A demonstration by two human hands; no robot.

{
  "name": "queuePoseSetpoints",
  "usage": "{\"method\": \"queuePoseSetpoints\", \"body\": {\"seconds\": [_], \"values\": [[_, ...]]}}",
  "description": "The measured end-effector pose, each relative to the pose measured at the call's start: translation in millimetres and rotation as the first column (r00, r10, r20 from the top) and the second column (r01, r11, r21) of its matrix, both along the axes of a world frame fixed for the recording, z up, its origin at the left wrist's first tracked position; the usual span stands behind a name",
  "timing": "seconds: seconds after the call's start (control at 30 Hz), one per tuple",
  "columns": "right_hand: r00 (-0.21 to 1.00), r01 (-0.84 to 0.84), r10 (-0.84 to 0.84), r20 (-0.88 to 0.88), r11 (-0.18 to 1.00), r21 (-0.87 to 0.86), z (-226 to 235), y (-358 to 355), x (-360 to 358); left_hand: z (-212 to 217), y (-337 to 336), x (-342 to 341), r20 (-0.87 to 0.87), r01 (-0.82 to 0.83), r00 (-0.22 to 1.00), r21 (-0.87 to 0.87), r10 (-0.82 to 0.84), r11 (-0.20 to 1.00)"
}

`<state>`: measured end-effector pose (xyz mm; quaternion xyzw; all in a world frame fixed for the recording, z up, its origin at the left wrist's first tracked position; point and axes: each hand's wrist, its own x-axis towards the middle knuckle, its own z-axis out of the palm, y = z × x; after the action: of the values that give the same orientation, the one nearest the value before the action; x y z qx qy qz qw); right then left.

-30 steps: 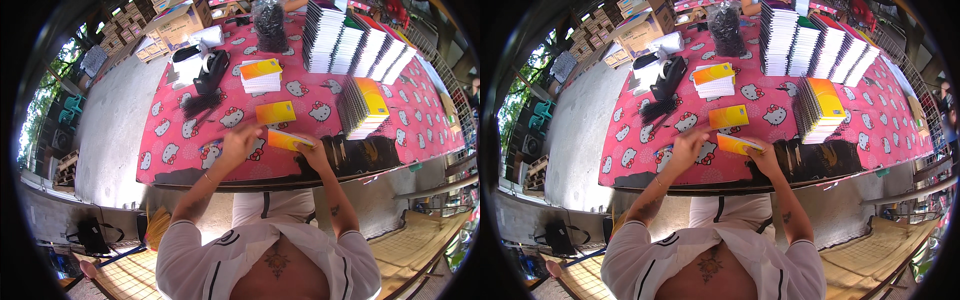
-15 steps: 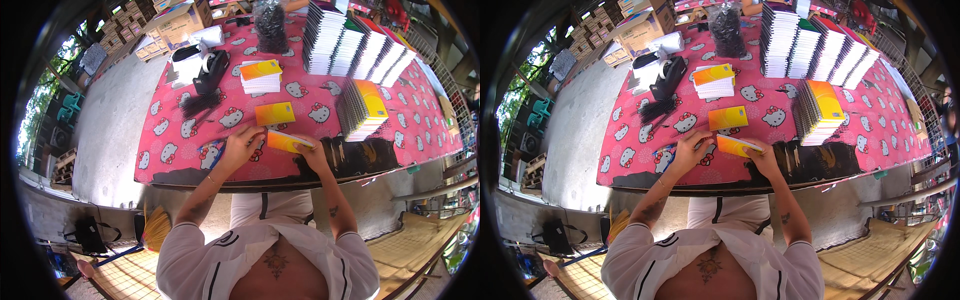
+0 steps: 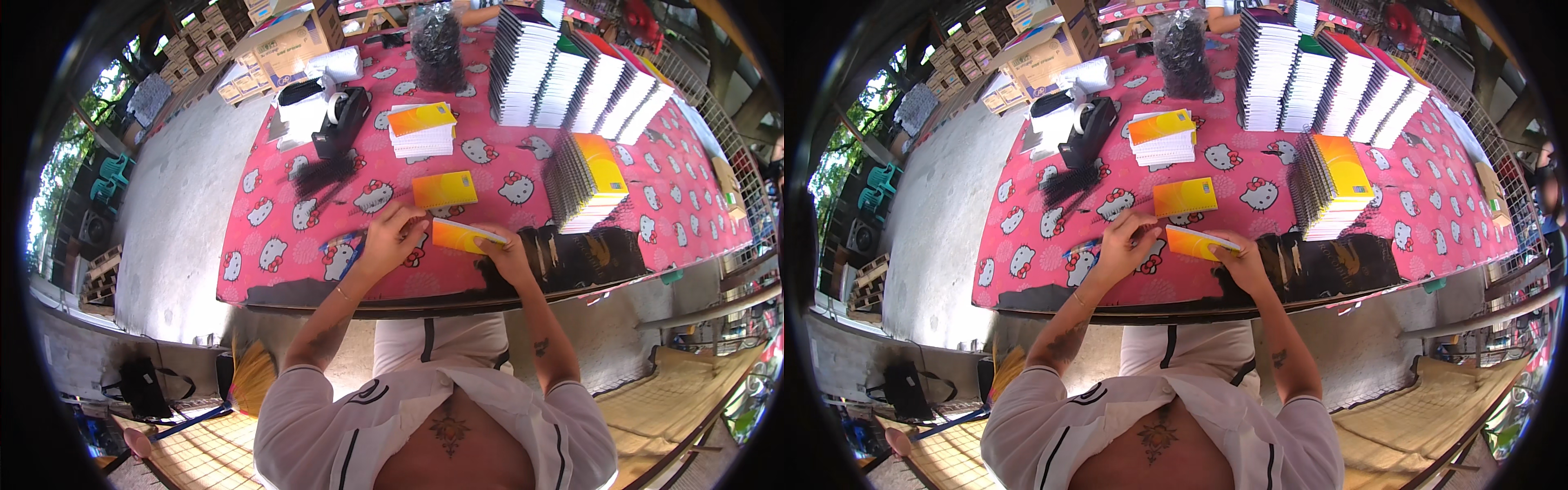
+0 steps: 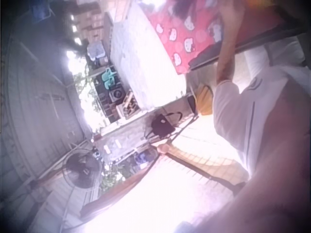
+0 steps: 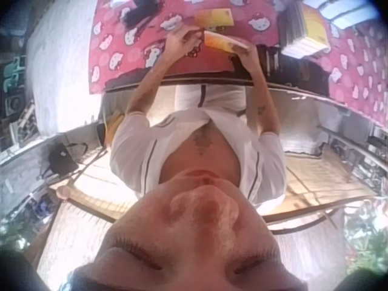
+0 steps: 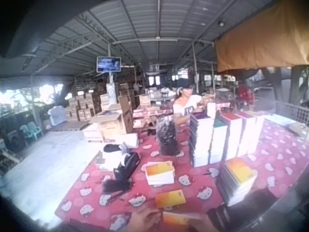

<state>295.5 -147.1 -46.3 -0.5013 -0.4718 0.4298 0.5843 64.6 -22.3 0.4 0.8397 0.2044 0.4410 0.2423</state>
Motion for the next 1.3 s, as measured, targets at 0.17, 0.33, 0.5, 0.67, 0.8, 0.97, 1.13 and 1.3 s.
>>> {"method": "queuePoseSetpoints", "body": {"seconds": [0.17,0.33,0.5,0.67,0.8,0.97,1.13,1.3], "values": [[1.000,-0.003,0.003,-0.018,1.000,-0.015,-3.0,1.0,-0.1,5.5,-7.5,-2.4,0.019,-0.006,1.000,-0.068,0.007,0.998],[1.000,0.010,-0.010,0.011,1.000,0.018,-2.3,1.2,-0.6,0.1,-4.9,-6.2,0.047,0.041,0.998,-0.096,-0.036,0.995],[1.000,0.002,-0.002,0.001,1.000,0.000,-1.3,0.0,0.0,-0.8,-6.3,-3.2,-0.033,-0.034,0.999,-0.042,0.033,0.999],[1.000,-0.011,0.011,0.000,1.000,-0.007,-1.1,-0.7,0.5,0.8,5.6,-1.0,-0.111,0.038,0.993,-0.004,-0.038,0.999],[1.000,-0.020,0.020,0.015,1.000,-0.003,-0.4,-0.9,1.4,12.8,15.3,0.5,-0.278,0.157,0.942,-0.132,-0.188,0.979],[1.000,-0.025,0.025,-0.013,1.000,0.000,1.7,-0.7,-0.9,17.5,21.5,2.5,-0.354,0.207,0.904,-0.129,-0.239,0.970],[0.989,0.100,-0.110,0.095,0.989,0.110,6.7,-5.2,-6.3,11.8,-22.9,25.7,-0.402,-0.152,0.838,0.479,0.369,0.865],[0.981,0.104,-0.122,0.154,0.988,0.118,16.6,-8.2,-7.8,-21.9,-55.3,14.3,-0.345,-0.151,0.883,0.433,0.318,0.889]]}}
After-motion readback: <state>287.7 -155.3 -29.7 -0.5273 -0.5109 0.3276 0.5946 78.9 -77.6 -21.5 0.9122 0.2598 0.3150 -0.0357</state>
